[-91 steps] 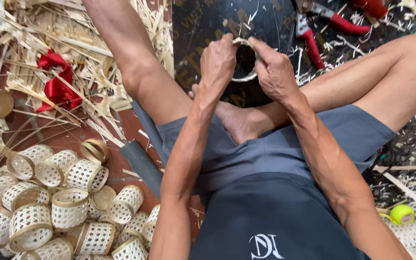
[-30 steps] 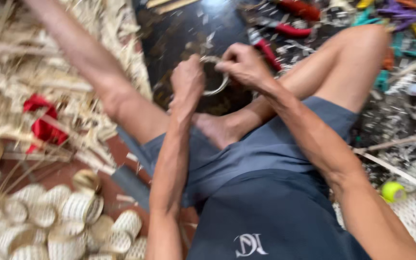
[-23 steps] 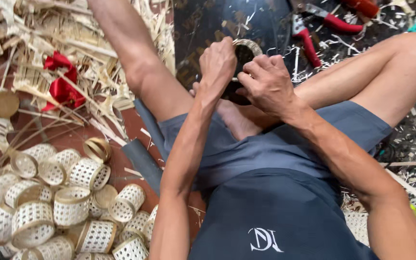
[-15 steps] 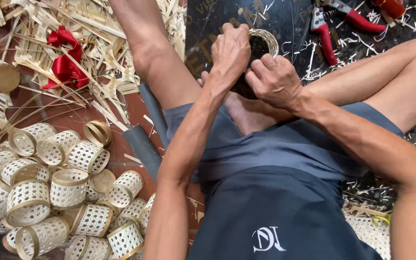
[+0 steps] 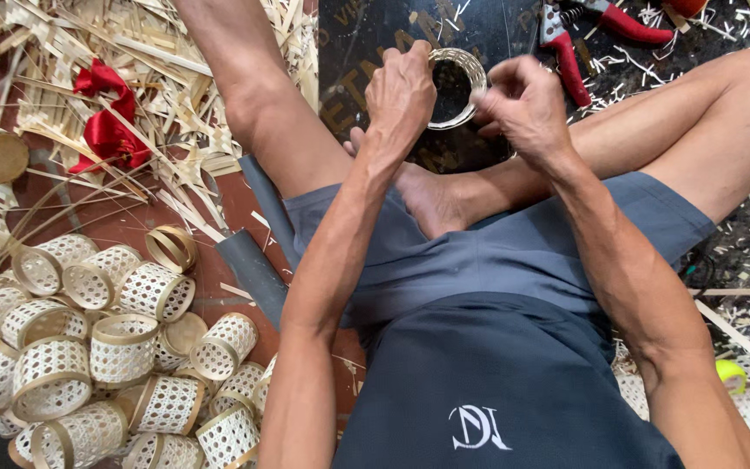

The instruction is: The person sits on the floor assembling woven bamboo basket bodies. They press a woven bamboo mesh cylinder onto a bamboo rim ring, apply glue from a squeeze bottle to the rim, fit the mesh over the ring, then hold a bamboo strip against a gray cylindrical form and trim the strip with pliers.

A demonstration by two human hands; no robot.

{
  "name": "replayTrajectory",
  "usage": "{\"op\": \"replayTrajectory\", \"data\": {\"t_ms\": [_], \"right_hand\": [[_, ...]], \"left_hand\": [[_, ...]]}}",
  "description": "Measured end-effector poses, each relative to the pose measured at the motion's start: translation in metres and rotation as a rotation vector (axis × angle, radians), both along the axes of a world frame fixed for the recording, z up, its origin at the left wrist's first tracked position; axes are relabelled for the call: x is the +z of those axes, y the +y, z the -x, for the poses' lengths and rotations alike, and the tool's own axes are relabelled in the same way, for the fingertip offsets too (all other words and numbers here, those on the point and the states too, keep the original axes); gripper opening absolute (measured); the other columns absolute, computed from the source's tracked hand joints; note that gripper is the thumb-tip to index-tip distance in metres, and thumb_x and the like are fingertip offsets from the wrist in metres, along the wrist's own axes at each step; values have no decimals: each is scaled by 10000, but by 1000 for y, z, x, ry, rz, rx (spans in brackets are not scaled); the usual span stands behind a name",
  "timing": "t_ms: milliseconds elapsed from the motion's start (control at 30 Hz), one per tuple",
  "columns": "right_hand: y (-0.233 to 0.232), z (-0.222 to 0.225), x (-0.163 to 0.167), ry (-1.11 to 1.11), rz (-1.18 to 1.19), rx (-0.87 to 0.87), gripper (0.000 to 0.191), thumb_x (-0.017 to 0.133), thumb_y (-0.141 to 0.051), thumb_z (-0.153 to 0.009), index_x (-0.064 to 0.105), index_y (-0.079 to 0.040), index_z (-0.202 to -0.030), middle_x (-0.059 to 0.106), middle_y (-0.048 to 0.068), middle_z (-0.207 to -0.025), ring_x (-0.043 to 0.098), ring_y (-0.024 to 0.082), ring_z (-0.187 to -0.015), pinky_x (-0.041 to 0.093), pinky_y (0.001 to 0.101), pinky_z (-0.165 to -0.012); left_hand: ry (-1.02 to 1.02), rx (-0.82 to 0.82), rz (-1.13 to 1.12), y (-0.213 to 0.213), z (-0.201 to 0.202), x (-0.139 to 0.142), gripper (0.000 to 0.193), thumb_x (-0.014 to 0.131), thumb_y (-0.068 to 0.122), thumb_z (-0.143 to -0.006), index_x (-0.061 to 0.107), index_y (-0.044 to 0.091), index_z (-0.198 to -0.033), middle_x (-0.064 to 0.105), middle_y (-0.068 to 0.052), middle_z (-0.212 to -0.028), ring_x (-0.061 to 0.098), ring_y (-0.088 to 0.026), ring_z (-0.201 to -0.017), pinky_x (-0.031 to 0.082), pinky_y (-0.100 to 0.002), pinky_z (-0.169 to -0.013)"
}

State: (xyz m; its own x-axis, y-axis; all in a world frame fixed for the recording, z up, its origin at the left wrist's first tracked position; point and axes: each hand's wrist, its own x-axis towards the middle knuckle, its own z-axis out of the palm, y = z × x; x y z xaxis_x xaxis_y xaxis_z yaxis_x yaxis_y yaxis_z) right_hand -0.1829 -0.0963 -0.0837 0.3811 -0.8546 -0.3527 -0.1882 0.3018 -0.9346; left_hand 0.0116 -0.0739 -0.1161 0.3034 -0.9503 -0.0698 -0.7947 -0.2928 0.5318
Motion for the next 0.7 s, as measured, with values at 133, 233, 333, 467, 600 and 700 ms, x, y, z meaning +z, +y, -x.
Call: {"op": "replayTrajectory", "data": {"t_ms": [133, 233, 333, 467, 600, 700], "right_hand": [[4, -3, -22, -150, -87, -50, 221, 769, -46, -960, 616, 35, -1098, 707, 70, -879, 712, 117, -730, 650, 291, -631], [10, -4, -27, -154, -57, -88, 222, 770, -42, -968, 600, 40, -1085, 704, 74, -865, 707, 127, -713, 637, 294, -627], [14, -4, -23, -144, -75, -75, 219, 764, -44, -962, 604, 32, -1092, 716, 77, -889, 719, 131, -726, 637, 289, -632], [15, -4, -18, -172, -114, -36, 221, 758, -48, -968, 594, 44, -1084, 731, 109, -901, 749, 158, -759, 657, 297, -652], [17, -8, -21, -167, -118, -39, 229, 755, -45, -968, 583, 54, -1082, 734, 127, -894, 759, 183, -751, 663, 309, -655], [17, -6, -18, -169, -125, -46, 244, 777, -53, -951, 596, 48, -1080, 726, 121, -886, 748, 161, -736, 654, 288, -636]], "left_hand": [[-27, 41, -1, -1, 3, 0, 183, 561, 185, -944, 629, 70, -1069, 621, -308, -994, 666, -520, -827, 539, -602, -675], [50, 54, 95, 4, -6, -1, 272, 674, 226, -904, 641, 38, -1098, 654, -273, -947, 679, -468, -796, 551, -569, -661], [476, 95, 128, 23, -30, -1, 362, 830, 220, -835, 696, 5, -1094, 721, -178, -847, 711, -296, -722, 588, -428, -605], [1102, 309, -40, 47, -44, -3, 305, 794, 44, -850, 716, -79, -1117, 744, -90, -806, 699, -113, -638, 597, -263, -524], [997, 342, 14, 49, -38, 2, 240, 807, 51, -839, 764, -80, -1036, 755, -77, -786, 677, -81, -617, 582, -232, -522], [1009, 384, 10, 49, -35, 13, 238, 801, 55, -825, 765, -77, -1020, 765, -72, -786, 689, -73, -611, 588, -224, -528]]}}
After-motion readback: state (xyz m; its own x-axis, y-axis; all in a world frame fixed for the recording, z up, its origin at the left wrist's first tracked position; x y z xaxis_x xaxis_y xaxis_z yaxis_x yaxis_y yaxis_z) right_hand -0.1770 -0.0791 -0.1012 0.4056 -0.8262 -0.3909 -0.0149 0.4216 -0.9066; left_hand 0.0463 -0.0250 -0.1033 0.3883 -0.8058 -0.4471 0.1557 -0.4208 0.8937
